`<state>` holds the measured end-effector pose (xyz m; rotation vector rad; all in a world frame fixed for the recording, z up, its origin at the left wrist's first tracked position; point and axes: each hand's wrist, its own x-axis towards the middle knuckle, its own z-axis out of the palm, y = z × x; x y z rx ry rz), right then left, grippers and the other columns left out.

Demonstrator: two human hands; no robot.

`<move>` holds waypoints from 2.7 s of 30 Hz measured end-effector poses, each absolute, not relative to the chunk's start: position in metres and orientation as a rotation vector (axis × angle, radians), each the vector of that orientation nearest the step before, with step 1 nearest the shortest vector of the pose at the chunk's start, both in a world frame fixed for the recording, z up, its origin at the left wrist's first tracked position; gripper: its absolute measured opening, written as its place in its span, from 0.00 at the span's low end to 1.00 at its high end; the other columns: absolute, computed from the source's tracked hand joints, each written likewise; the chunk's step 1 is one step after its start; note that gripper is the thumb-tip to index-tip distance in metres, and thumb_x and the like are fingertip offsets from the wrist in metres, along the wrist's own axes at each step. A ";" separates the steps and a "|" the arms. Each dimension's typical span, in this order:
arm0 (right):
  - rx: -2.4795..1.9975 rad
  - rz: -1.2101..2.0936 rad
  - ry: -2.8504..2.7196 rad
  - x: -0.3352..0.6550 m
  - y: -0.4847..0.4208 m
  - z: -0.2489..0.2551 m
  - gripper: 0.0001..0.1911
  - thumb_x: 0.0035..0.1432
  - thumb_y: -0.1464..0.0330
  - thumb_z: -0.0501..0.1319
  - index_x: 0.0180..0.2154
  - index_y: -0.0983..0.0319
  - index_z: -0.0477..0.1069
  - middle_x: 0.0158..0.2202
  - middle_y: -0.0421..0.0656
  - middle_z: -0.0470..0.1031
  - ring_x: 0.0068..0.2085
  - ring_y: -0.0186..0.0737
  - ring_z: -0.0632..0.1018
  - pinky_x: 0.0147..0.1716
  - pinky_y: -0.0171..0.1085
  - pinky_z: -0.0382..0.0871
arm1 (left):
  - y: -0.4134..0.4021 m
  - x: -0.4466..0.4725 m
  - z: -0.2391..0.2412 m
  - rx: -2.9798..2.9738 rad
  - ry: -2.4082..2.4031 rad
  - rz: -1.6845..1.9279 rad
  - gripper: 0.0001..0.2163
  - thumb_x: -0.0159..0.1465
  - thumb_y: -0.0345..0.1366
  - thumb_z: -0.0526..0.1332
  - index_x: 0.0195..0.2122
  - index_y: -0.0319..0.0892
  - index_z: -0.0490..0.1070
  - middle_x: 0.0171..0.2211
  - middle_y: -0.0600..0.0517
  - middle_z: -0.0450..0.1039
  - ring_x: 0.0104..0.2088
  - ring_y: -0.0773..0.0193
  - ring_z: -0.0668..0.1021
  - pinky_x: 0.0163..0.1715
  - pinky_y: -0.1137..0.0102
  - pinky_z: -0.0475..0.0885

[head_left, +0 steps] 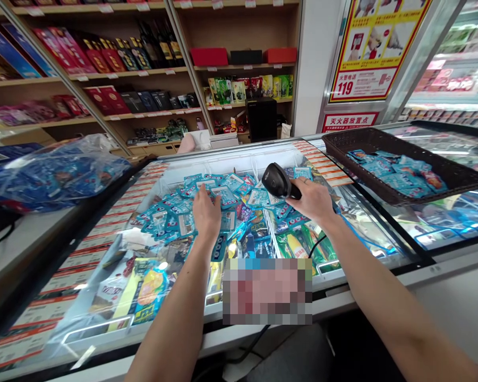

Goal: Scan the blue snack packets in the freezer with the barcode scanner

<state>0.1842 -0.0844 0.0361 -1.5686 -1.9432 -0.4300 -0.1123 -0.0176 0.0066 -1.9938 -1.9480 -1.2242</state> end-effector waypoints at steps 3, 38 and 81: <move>-1.599 -0.419 -1.948 0.184 -0.085 0.037 0.17 0.57 0.59 0.59 0.46 0.59 0.72 0.40 0.44 0.77 0.38 0.42 0.77 0.32 0.37 0.63 | -0.028 -0.103 0.012 -1.985 -1.788 -1.058 0.23 0.62 0.38 0.55 0.59 0.39 0.62 0.56 0.36 0.64 0.56 0.46 0.67 0.53 0.52 0.64; -1.655 -0.289 -2.059 0.174 -0.082 0.032 0.16 0.55 0.60 0.59 0.45 0.56 0.72 0.36 0.41 0.80 0.35 0.42 0.79 0.29 0.37 0.63 | -0.029 -0.055 0.006 -2.657 -1.081 -0.357 0.19 0.68 0.37 0.48 0.58 0.45 0.65 0.54 0.45 0.72 0.49 0.56 0.75 0.47 0.61 0.66; -1.312 -0.344 -2.181 0.172 -0.087 0.031 0.17 0.56 0.59 0.59 0.45 0.58 0.72 0.39 0.41 0.78 0.37 0.39 0.78 0.31 0.35 0.62 | -0.024 -0.077 0.004 -2.411 -1.615 -1.686 0.19 0.64 0.41 0.56 0.56 0.47 0.64 0.48 0.47 0.74 0.48 0.62 0.76 0.48 0.65 0.71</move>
